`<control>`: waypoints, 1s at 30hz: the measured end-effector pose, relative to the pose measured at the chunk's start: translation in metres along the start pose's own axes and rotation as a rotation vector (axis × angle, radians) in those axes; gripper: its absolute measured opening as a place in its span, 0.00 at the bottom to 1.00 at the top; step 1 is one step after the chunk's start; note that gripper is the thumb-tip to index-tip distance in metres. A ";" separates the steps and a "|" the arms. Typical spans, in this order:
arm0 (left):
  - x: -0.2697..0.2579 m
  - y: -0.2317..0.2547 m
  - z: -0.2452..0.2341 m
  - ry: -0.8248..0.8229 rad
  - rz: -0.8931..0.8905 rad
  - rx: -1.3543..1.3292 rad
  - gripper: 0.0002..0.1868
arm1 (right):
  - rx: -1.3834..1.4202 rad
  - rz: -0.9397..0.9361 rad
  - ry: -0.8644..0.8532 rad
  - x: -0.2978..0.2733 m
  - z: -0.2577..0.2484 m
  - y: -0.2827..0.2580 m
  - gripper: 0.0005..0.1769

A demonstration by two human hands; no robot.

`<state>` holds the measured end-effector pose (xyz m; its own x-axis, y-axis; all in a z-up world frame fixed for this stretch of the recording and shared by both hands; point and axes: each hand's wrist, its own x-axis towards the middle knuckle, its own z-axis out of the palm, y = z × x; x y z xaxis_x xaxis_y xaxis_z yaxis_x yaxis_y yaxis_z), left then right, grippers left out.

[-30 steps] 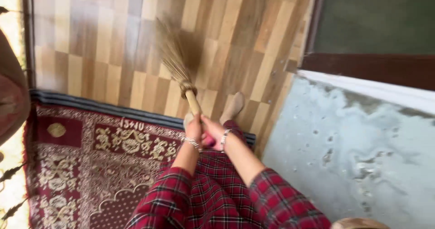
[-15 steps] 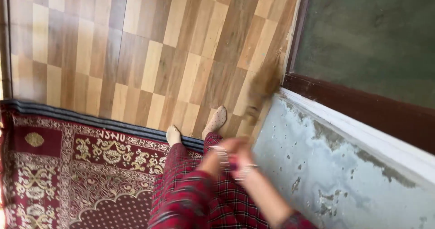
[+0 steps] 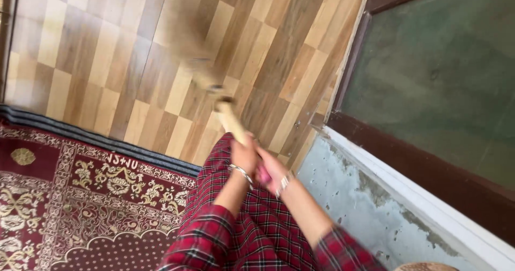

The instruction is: The recorder uses a traditional broom to sweep debris off a rug and tiled floor on a balcony.

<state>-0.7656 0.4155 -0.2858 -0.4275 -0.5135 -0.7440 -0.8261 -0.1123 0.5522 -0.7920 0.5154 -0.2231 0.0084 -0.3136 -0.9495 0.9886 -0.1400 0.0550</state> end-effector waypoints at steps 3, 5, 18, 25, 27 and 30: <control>-0.018 -0.004 0.035 -0.549 -0.010 0.058 0.23 | 0.387 -0.099 0.070 -0.018 -0.034 0.031 0.18; 0.001 -0.035 0.081 -0.649 -0.005 0.205 0.28 | 0.477 -0.160 0.206 -0.045 0.000 -0.002 0.19; 0.167 -0.001 -0.043 -0.171 -0.373 -0.095 0.27 | -0.310 0.156 0.156 0.091 0.157 -0.096 0.29; 0.073 0.147 0.009 0.021 -0.044 0.041 0.25 | -0.161 -0.091 0.077 0.001 0.097 -0.147 0.23; 0.078 0.091 0.059 -0.264 0.104 0.212 0.28 | 0.027 -0.113 0.183 -0.027 0.090 -0.141 0.22; 0.054 0.179 0.040 -0.631 -0.351 0.047 0.25 | 0.267 -0.058 0.238 -0.008 0.034 -0.129 0.28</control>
<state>-0.9512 0.4017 -0.2416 -0.2533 0.1370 -0.9577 -0.9624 -0.1359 0.2351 -0.9244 0.5042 -0.2120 0.0197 -0.0751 -0.9970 0.9146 -0.4014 0.0483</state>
